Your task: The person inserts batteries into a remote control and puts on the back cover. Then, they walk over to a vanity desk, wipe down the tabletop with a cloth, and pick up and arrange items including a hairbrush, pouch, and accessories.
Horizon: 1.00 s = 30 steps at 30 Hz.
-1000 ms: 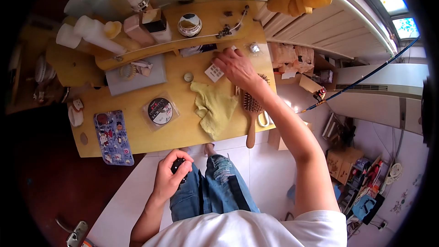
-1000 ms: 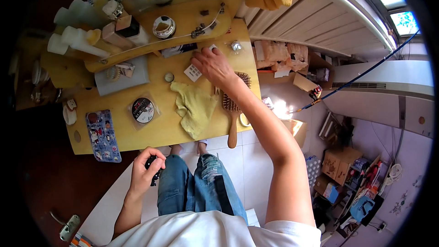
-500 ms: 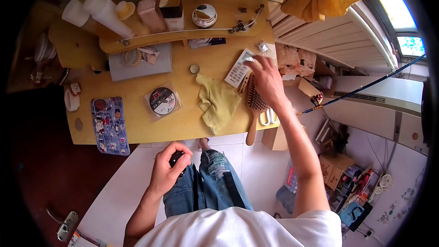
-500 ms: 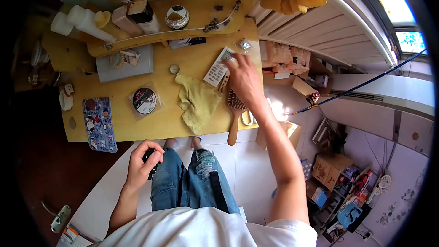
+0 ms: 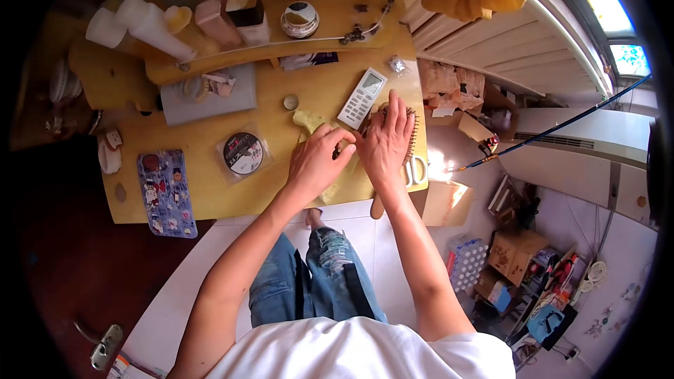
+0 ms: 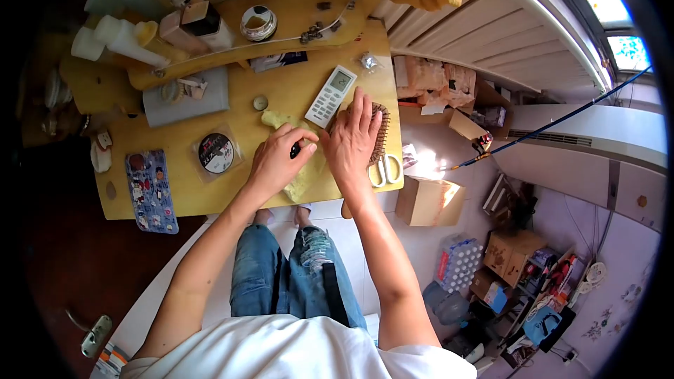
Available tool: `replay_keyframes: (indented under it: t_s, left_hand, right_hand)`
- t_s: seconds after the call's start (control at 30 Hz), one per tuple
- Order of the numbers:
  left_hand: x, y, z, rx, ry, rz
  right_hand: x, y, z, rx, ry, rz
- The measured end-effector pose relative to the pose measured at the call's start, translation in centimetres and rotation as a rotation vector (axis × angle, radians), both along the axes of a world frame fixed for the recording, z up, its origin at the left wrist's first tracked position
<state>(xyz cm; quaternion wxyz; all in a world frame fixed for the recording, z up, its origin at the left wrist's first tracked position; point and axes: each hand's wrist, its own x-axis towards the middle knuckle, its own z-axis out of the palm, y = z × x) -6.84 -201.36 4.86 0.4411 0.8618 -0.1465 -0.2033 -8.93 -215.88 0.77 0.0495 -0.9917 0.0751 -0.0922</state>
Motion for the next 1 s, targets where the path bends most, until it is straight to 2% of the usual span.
replay_keyframes:
  t_s: [0.23, 0.33, 0.43, 0.57, 0.67, 0.83, 0.93, 1.0]
  left_hand:
    - [-1.1, 0.7, -1.7, -0.114, 0.050, -0.005]
    - [-1.3, 1.1, -1.5, -0.172, 0.074, 0.013]
    - [-1.6, 1.5, -1.2, -0.218, 0.090, 0.019]
    - [-1.9, 2.0, -0.2, -0.279, 0.175, 0.027]
    - [-1.9, 1.9, 0.5, -0.285, 0.292, 0.042]
    - [-2.2, 2.1, 1.4, -0.254, 0.465, 0.024]
    - [-3.3, 2.4, 0.8, -0.295, 0.454, 0.050]
    - [-3.7, 2.5, 0.4, -0.350, 0.442, 0.089]
  right_hand:
    - [-0.9, 0.2, -0.2, 0.057, -0.033, -0.003]
    - [-0.6, -0.3, -0.5, -0.027, -0.067, 0.038]
    - [-0.5, -0.3, -0.3, -0.004, -0.182, 0.070]
    - [-0.9, -1.0, 1.0, 0.244, -0.288, 0.005]
    - [-1.1, -1.4, 1.0, 0.224, -0.295, -0.065]
    - [-0.5, -0.4, 0.6, 0.047, -0.010, 0.020]
    - [0.0, -0.1, 0.6, -0.038, 0.038, 0.031]
    - [-0.2, -0.2, 0.2, 0.006, -0.064, 0.049]
